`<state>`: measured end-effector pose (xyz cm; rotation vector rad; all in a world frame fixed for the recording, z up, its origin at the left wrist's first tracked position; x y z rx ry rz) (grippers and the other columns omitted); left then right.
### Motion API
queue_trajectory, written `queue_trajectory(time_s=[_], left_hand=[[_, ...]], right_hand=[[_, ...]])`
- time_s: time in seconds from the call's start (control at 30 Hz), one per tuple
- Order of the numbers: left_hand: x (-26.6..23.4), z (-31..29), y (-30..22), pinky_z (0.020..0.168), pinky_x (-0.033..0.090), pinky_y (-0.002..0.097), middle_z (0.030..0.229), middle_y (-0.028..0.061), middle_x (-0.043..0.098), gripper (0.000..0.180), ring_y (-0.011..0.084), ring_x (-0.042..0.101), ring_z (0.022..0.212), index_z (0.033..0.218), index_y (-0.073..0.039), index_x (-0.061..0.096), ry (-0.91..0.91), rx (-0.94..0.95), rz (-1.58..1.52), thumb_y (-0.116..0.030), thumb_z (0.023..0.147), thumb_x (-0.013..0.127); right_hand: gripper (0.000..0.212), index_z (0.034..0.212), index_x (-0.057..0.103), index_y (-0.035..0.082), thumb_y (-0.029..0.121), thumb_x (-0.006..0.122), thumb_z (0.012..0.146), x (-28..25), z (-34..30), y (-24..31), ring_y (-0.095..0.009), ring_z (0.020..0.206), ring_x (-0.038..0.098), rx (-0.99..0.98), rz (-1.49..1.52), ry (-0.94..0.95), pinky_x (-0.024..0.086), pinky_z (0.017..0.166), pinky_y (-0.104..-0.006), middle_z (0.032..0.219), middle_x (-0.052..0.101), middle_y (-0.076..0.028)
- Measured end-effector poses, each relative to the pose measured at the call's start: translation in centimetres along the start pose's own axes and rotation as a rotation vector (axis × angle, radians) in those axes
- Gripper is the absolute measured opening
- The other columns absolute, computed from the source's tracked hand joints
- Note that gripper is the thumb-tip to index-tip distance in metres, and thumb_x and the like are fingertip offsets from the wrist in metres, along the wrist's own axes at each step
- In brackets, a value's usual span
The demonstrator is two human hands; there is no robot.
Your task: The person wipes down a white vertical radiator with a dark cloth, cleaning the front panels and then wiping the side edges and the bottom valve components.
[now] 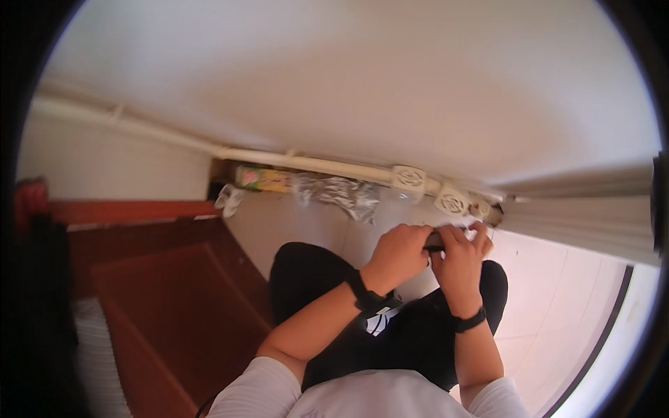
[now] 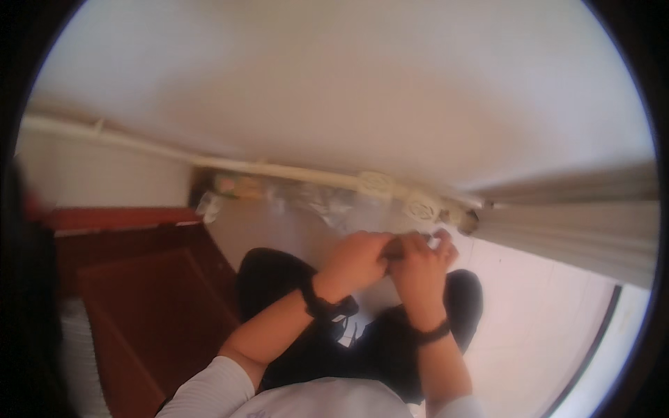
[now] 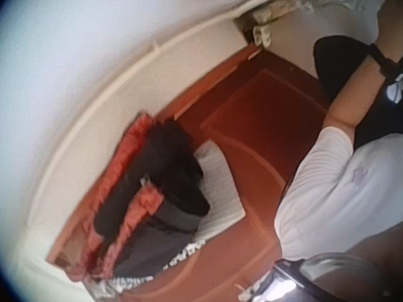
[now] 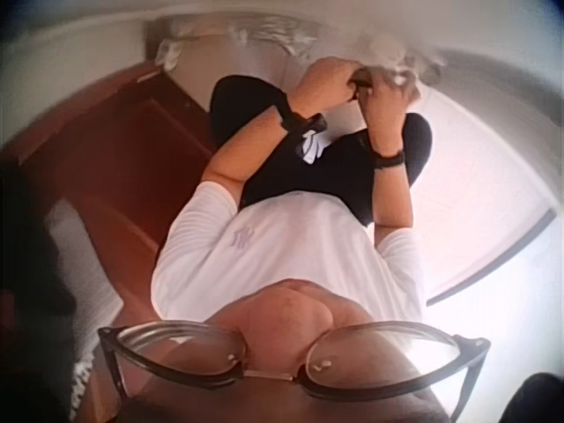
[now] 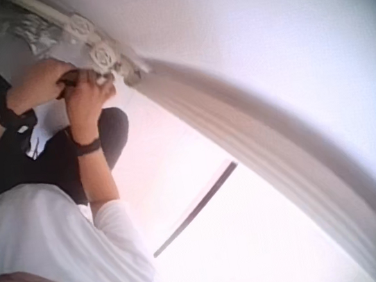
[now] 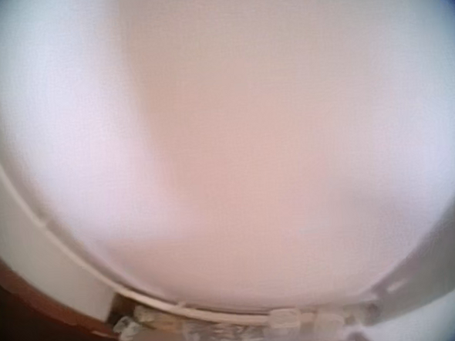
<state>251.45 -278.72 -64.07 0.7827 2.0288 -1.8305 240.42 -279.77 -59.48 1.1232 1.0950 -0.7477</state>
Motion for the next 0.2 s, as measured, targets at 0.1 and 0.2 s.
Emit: queue_trajectory(time_s=[0.1,0.2], left_hand=[[-4.8,-3.0,-2.5,0.083,0.056,0.0470,0.106,0.0192,0.070,0.033,0.0385,0.066,0.102,0.107,0.000,0.066,0.060,-0.169,0.221,-0.009,0.076,0.068],[-7.1,-6.1,-4.9,0.093,0.053,0.0490,0.116,0.0184,0.067,0.048,0.0393,0.062,0.111,0.113,-0.001,0.064,0.321,-0.203,0.190,-0.021,0.071,0.075]], right_hand=[[0.030,0.093,0.069,0.009,0.014,0.076,0.064,-3.3,-1.2,2.1,-0.038,0.123,0.052,-0.086,0.023,0.088,0.033,0.107,-0.0547,0.095,0.070,-0.012],[0.041,0.103,0.067,0.008,0.012,0.073,0.063,-5.7,-2.6,1.3,-0.033,0.125,0.056,0.072,0.272,0.490,0.031,0.114,-0.0460,0.115,0.070,-0.016]])
Point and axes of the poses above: each hand's wrist, its own z-axis towards the middle knuckle, its own x-axis out of the palm, y = z × x, the point moved 8 cm from there along z, towards the middle knuckle
